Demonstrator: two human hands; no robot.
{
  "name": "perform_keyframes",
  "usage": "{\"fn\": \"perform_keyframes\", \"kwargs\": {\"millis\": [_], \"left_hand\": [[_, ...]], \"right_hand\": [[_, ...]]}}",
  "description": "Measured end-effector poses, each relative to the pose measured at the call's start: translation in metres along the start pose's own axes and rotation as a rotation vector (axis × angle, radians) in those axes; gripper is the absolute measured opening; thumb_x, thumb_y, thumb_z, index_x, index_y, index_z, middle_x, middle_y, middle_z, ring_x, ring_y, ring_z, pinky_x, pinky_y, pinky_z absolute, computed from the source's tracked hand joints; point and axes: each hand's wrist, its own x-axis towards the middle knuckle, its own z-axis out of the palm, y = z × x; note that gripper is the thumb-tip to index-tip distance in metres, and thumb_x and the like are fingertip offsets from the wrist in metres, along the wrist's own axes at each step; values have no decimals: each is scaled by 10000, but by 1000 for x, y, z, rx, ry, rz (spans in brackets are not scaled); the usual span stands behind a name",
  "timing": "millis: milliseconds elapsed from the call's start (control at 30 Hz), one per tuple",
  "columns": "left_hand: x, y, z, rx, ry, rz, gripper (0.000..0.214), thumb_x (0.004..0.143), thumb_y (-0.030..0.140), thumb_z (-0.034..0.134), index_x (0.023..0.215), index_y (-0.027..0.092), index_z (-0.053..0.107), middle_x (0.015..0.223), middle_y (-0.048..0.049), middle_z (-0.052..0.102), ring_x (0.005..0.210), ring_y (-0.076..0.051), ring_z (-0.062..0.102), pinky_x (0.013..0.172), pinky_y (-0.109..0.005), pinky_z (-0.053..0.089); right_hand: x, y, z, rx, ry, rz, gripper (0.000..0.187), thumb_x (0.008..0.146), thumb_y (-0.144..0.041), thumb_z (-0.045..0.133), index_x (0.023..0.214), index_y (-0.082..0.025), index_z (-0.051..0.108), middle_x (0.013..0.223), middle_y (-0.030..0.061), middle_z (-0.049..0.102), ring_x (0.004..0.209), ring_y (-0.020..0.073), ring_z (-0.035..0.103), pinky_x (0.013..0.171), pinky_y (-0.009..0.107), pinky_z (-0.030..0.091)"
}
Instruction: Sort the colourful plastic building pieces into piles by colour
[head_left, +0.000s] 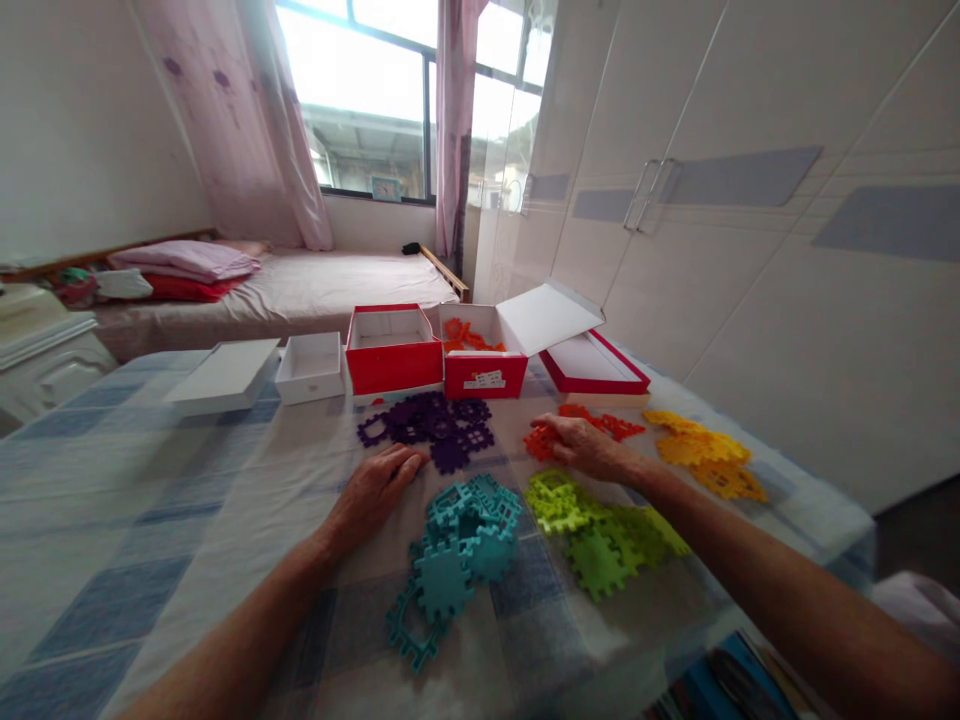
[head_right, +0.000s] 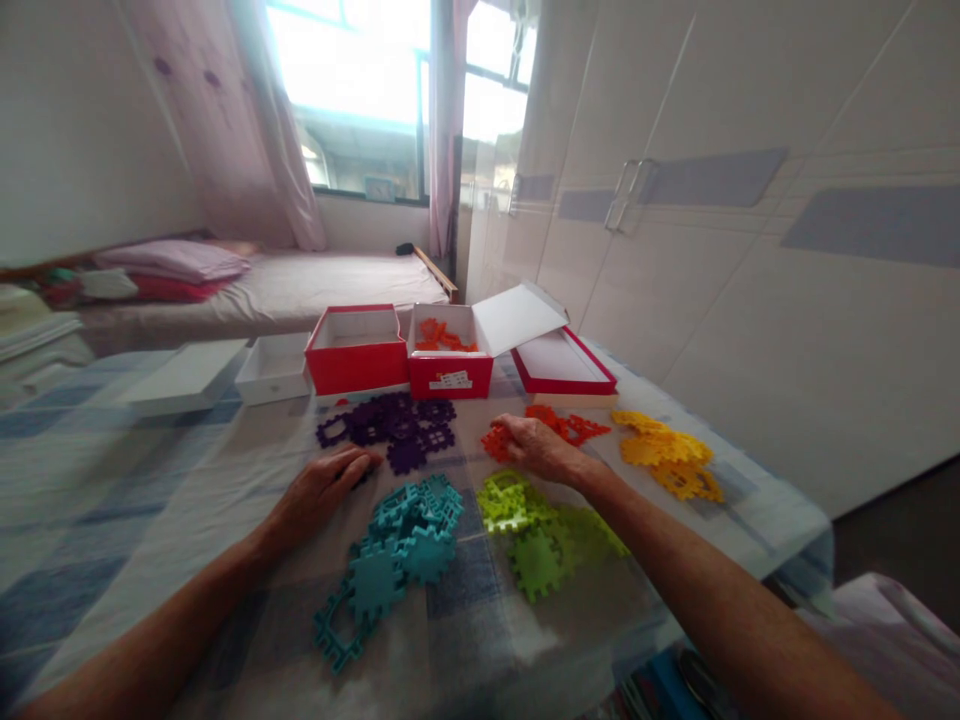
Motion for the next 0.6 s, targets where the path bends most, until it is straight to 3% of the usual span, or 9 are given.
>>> {"fn": "perform_keyframes", "kwargs": {"millis": [167, 300, 467, 533, 600], "left_hand": [[-1, 2, 0, -11, -3, -15, 392, 909, 413, 332, 911, 192, 655, 879, -33, 650, 835, -177, 596, 778, -266, 439], [0, 2, -1, -21, -14, -19, 372, 917, 391, 330, 914, 191, 644, 906, -34, 641, 843, -172, 593, 789, -265, 433], [0, 1, 0, -32, -23, -18, 368, 924, 381, 323, 914, 197, 642, 915, -30, 643, 857, -172, 597, 789, -261, 435], [-1, 0, 0, -34, -16, -20, 370, 924, 386, 324, 920, 198, 643, 931, -32, 646, 866, -174, 597, 791, -262, 438], [-1, 1, 0, -32, -16, -23, 378, 923, 390, 321, 908, 195, 645, 923, -35, 649, 855, -175, 599, 782, -262, 442]], "right_hand": [[14, -5, -15, 234, 119, 112, 442, 736, -136, 467, 1173, -150, 532, 865, 42, 660, 677, 135, 601, 607, 240, 479], [70, -24, -39, 511, 256, 119, 369, 749, -136, 490, 1114, -137, 538, 909, 58, 666, 673, 129, 617, 581, 245, 518], [148, -41, -55, 387, 453, 223, 322, 792, -152, 509, 1112, -115, 528, 1019, 122, 649, 884, 188, 624, 795, 358, 509], [156, -44, -54, 314, 523, 225, 373, 776, -194, 556, 1136, -103, 532, 1160, 167, 578, 1073, 242, 545, 937, 416, 419], [144, -44, -49, 255, 563, 196, 389, 774, -209, 558, 1149, -106, 545, 1236, 169, 522, 1153, 247, 482, 1005, 403, 347]]}}
